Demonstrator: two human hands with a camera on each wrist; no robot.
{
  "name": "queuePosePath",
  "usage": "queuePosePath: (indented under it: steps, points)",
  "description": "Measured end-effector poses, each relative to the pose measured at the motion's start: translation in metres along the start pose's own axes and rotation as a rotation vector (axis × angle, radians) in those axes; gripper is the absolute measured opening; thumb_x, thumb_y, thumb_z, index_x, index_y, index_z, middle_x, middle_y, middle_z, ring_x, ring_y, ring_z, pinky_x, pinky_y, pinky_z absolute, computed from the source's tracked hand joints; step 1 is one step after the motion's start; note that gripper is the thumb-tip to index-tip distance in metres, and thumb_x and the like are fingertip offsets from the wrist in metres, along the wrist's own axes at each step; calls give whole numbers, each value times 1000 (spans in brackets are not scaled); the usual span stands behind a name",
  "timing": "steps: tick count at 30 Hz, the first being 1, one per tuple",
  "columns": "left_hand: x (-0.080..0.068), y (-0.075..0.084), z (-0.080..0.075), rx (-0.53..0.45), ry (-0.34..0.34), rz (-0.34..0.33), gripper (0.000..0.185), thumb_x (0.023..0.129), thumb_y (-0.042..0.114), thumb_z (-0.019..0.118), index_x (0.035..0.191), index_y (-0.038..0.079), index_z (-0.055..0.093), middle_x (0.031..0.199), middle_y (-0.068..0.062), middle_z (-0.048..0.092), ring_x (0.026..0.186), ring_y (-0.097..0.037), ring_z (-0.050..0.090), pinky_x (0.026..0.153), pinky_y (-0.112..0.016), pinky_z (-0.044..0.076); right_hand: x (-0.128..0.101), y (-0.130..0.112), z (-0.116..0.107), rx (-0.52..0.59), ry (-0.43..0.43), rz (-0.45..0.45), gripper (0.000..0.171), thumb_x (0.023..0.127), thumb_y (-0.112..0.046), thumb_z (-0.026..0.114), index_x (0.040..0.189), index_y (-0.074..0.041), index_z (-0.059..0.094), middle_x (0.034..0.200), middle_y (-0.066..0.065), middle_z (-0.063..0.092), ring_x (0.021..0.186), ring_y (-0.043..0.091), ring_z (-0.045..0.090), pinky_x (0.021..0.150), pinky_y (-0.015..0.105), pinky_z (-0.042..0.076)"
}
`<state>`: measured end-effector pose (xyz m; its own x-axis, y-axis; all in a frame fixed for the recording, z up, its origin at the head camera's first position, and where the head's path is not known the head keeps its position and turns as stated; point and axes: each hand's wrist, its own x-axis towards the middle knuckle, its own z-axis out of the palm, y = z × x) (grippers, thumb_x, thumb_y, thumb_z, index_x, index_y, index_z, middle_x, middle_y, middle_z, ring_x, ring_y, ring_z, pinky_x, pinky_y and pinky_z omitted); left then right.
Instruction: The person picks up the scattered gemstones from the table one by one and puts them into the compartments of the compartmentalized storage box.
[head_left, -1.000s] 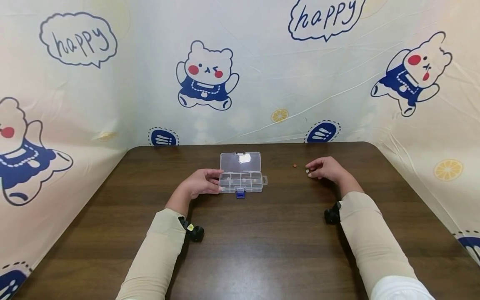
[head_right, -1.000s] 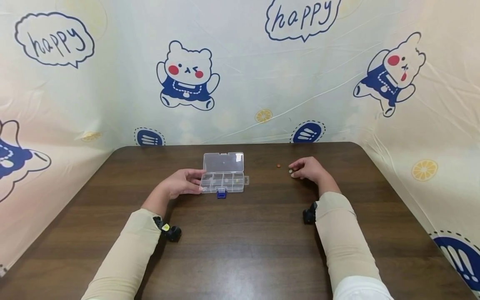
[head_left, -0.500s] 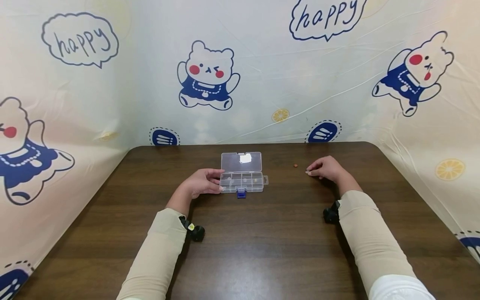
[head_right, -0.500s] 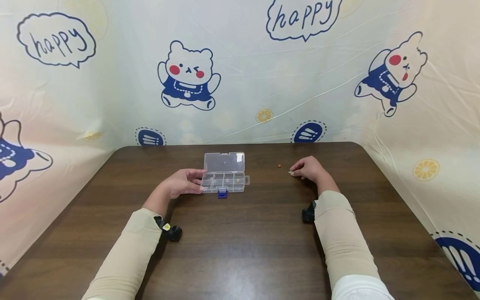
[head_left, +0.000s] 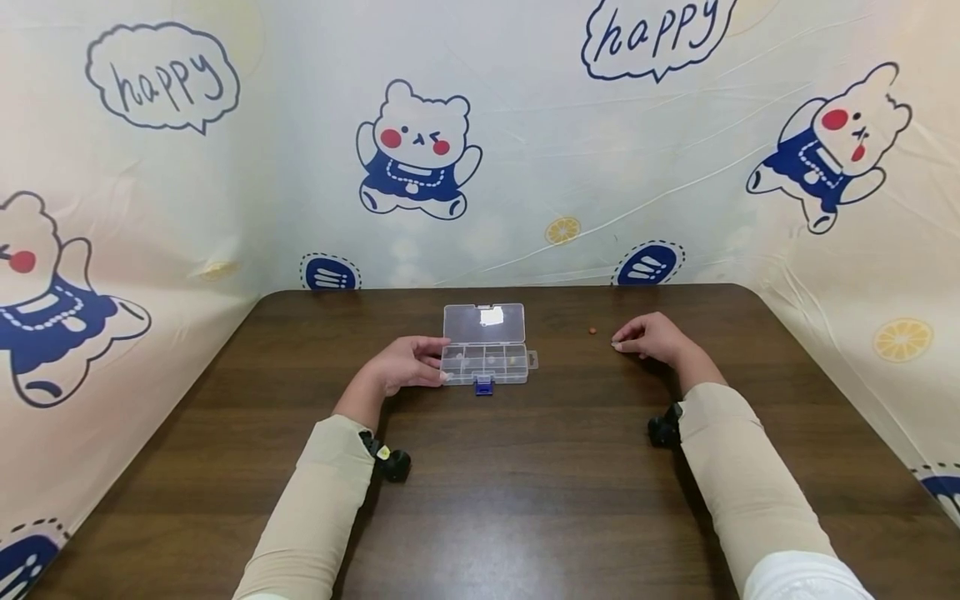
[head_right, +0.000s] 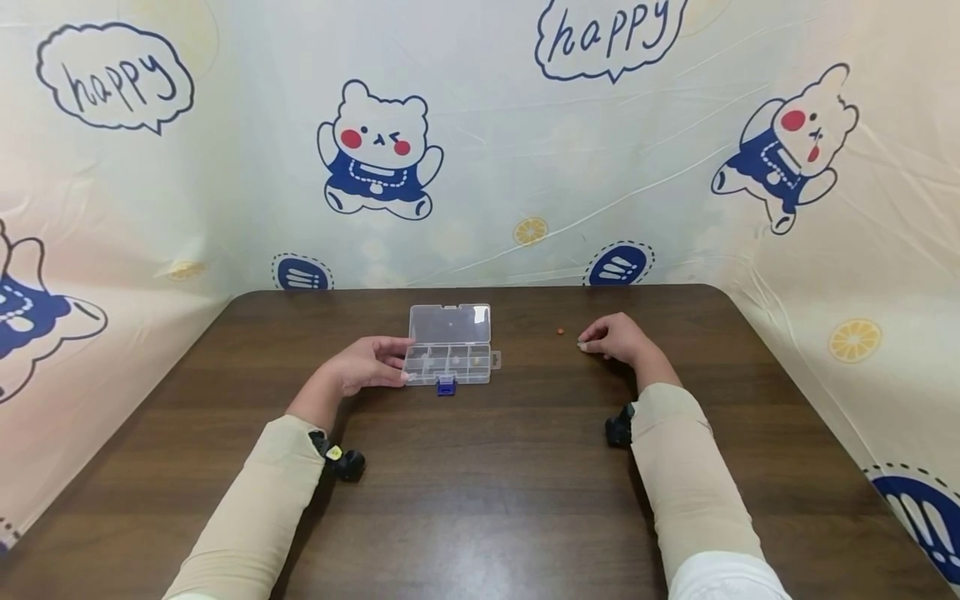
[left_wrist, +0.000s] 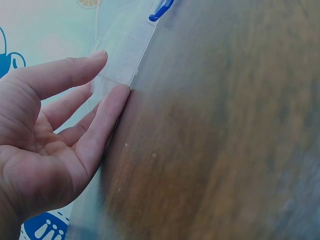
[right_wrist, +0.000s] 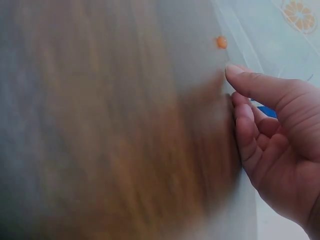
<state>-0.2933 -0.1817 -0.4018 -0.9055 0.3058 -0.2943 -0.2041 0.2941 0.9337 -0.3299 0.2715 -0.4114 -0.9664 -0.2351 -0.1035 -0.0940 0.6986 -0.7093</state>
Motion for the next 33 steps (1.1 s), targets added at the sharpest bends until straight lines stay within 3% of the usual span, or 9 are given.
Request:
queuePosePath:
  steps: [6, 33]
  points:
    - [0, 0, 0, 1, -8, 6, 72, 78, -10, 75, 143, 6, 48, 124, -23, 53, 95, -28, 59, 83, -36, 57, -1, -1, 0, 13, 7, -22, 22, 89, -21, 74, 105, -5, 73, 99, 8, 67, 77, 22, 54, 64, 29, 53]
    - [-2, -1, 1, -7, -5, 4, 72, 79, -11, 74, 143, 6, 48, 126, -23, 52, 96, -28, 58, 82, -35, 57, -10, -24, 8, 85, 64, -169, 18, 87, -15, 75, 101, -4, 73, 93, 7, 69, 73, 21, 57, 63, 30, 55]
